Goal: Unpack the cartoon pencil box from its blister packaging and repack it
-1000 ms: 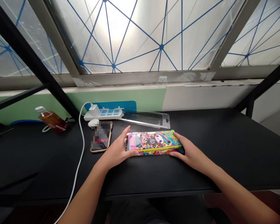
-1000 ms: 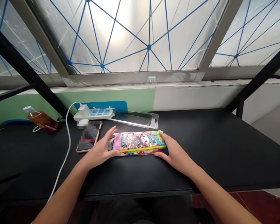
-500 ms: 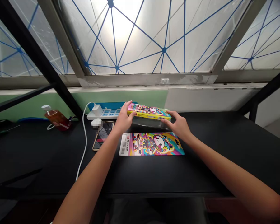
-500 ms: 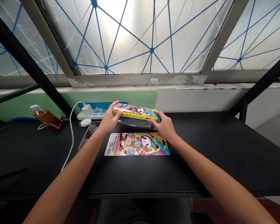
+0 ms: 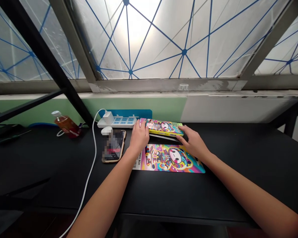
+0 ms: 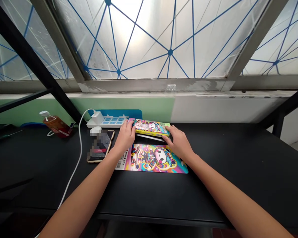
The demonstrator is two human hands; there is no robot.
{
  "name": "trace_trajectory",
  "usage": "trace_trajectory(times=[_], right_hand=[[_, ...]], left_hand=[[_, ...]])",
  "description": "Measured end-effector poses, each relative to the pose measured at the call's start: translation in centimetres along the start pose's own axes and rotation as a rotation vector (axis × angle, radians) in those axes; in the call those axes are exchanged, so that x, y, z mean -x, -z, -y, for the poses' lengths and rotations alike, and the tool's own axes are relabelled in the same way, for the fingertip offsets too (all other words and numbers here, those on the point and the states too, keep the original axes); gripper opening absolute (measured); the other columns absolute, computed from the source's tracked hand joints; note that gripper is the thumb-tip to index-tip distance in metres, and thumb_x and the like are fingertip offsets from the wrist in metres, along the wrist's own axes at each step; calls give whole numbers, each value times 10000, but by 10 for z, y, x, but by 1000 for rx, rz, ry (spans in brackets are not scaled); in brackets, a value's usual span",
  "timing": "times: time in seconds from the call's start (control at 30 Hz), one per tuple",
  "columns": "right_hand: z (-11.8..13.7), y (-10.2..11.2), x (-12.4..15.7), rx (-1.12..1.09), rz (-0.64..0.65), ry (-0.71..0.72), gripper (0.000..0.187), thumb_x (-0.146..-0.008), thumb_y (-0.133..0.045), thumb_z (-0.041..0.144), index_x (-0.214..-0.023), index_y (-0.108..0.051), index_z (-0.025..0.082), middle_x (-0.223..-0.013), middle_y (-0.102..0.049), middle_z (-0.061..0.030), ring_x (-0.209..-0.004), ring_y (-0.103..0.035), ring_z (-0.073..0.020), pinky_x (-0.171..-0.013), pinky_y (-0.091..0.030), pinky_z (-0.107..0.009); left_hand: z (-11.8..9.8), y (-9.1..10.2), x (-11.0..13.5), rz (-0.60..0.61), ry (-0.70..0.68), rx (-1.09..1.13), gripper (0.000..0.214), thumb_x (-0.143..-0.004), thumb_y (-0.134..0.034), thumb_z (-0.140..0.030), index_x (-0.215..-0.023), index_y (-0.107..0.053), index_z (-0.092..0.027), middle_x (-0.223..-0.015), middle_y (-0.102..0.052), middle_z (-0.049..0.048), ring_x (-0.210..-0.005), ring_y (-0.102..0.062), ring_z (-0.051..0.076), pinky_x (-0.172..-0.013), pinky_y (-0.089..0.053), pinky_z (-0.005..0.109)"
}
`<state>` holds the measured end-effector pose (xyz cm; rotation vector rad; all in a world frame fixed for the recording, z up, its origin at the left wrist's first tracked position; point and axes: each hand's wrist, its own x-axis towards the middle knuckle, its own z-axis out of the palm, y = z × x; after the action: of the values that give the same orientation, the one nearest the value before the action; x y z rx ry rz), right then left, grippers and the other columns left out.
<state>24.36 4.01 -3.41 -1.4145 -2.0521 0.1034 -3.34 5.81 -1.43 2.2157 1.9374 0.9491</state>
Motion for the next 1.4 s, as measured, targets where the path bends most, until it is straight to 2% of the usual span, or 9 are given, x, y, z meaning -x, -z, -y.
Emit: trace_trajectory(times=[0.2, 0.33, 0.5, 0.7, 0.83, 1.07, 1.23, 1.3, 1.4], right_hand=[[10, -3, 4, 88, 36, 80, 447, -1018, -440, 460, -1319, -643, 200, -1544, -482, -176, -1436, -429, -363, -1131, -347, -616], [34, 1, 10, 158, 2, 306, 408, -1025, -456, 417, -1297, -641, 175, -1525, -498, -200, -1386, -485, -350, -1114, -370, -587], [66, -5, 24, 10, 212, 519, 368, -1018, -484, 426, -1264, -642, 204, -1307, -664, -147, -1241, -588, -292, -1045, -461, -473], [72, -11, 32, 18, 386, 348, 610, -937, -545, 612, -1383, -523, 195, -1431, -552, -172, -1318, -496, -351, -1051, -432, -520], [70, -9, 29, 58, 301, 240, 426, -966, -507, 569, -1139, -602, 191, -1146, -641, -152, -1093, -583, -319, -933, -472, -454], [73, -12, 30, 105, 262, 141, 343, -976, -473, 543, -907, -569, 221, -915, -667, -115, -864, -609, -292, -754, -446, -395], [69, 26, 25, 61, 328, 122, 346, -951, -499, 579, -924, -556, 239, -688, -645, -27, -588, -560, -204, -579, -365, -313], [54, 50, 17, -43, 374, 149, 382, -912, -539, 629, -880, -536, 248, -703, -644, -3, -606, -549, -177, -600, -377, -292], [16, 77, 2, -189, 378, 6, 456, -888, -523, 693, -864, -528, 237, -717, -630, 10, -662, -535, -161, -641, -408, -279]], left_hand=[[-4, 8, 6, 12, -14, -154, 437, -1014, -438, -417, -1344, -582, -169, -1469, -539, 204, -1384, -448, 381, -1075, -413, 582], [-10, 9, 8, 26, -65, -219, 413, -1018, -422, -387, -1317, -616, -178, -1492, -523, 194, -1439, -363, 413, -1128, -278, 686], [-19, 7, 10, 111, -215, -230, 436, -1049, -365, -408, -1395, -576, -248, -1575, -460, 86, -1494, -324, 298, -1196, -289, 521], [-18, 5, 11, 146, -192, -248, 431, -1044, -366, -394, -1386, -593, -262, -1500, -544, 115, -1406, -453, 341, -1132, -363, 555], [-19, 6, 11, 146, -159, -242, 447, -1041, -352, -436, -1324, -627, -226, -1540, -487, 160, -1454, -375, 389, -1125, -313, 646], [-14, 1, 8, 239, -162, -190, 521, -1032, -338, -463, -1504, -463, -282, -1619, -377, 131, -1510, -283, 390, -1152, -173, 718], [-8, 8, 3, 284, -171, -151, 462, -1032, -346, -481, -1399, -582, -329, -1575, -458, 104, -1477, -356, 389, -1136, -218, 716], [-11, 11, 3, 281, -171, -141, 452, -1031, -347, -528, -1271, -664, -315, -1538, -507, 110, -1460, -388, 384, -1122, -250, 715], [-18, 12, 5, 261, -183, -130, 444, -1013, -397, -577, -1032, -704, -256, -1549, -491, 121, -1495, -330, 364, -1128, -269, 691]])
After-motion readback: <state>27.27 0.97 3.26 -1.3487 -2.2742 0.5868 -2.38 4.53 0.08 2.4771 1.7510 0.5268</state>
